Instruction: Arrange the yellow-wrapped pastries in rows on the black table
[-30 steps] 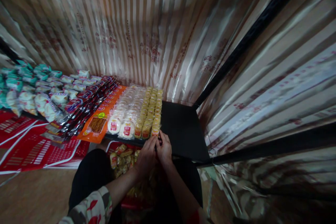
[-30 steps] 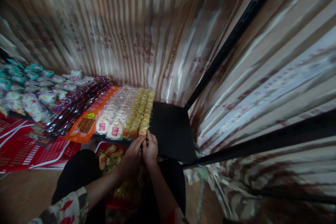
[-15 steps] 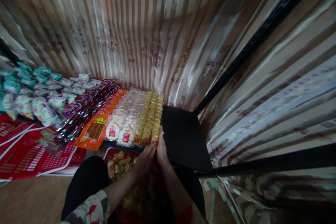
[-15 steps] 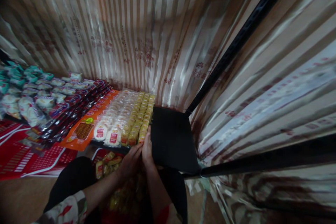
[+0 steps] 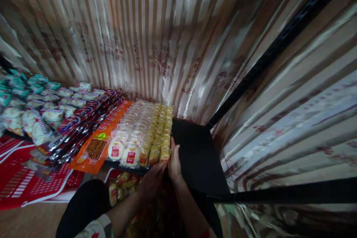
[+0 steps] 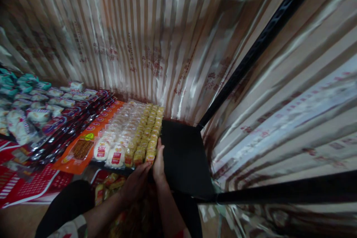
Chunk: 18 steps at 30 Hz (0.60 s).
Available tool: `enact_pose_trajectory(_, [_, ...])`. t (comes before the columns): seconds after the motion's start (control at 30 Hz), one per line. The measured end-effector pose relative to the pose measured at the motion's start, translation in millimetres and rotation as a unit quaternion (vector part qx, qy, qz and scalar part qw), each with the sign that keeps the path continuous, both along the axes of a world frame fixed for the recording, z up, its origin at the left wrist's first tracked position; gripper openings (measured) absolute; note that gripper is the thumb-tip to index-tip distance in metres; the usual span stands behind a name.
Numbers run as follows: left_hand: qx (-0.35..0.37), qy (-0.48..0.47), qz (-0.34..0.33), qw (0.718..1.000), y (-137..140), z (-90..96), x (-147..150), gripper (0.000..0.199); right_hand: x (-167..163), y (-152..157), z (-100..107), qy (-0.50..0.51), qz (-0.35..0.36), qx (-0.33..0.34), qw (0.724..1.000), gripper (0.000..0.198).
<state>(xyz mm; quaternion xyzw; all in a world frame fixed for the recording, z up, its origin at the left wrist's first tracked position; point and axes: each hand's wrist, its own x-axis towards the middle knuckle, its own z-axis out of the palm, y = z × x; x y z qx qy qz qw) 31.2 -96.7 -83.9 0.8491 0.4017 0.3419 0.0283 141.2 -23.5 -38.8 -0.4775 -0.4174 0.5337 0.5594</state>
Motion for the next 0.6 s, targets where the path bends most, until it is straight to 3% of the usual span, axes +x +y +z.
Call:
enact_pose_trajectory(0.1, [0.021, -0.013, -0.006, 1.000, -1.0, 6.5, 1.1, 0.059, 4.7, 11.5, 2.7, 0.047, -0.025, -0.021, 0.998, 0.072])
enact_pose_trajectory(0.3, [0.034, 0.006, 0.012, 0.999, -0.6, 14.3, 2.9, 0.058, 7.4, 30.2, 5.1, 0.064, 0.003, -0.012, 0.998, 0.070])
enact_pose_trajectory(0.47, [0.049, 0.006, 0.012, 0.999, -0.4, 13.4, 4.0, 0.056, 15.3, 47.7, 10.7, 0.038, -0.032, -0.030, 0.998, 0.073])
enact_pose_trajectory(0.6, [0.060, 0.007, 0.017, 0.998, 0.5, 9.4, 4.7, 0.055, 11.2, 60.8, 17.2, 0.095, -0.002, -0.028, 0.995, 0.072])
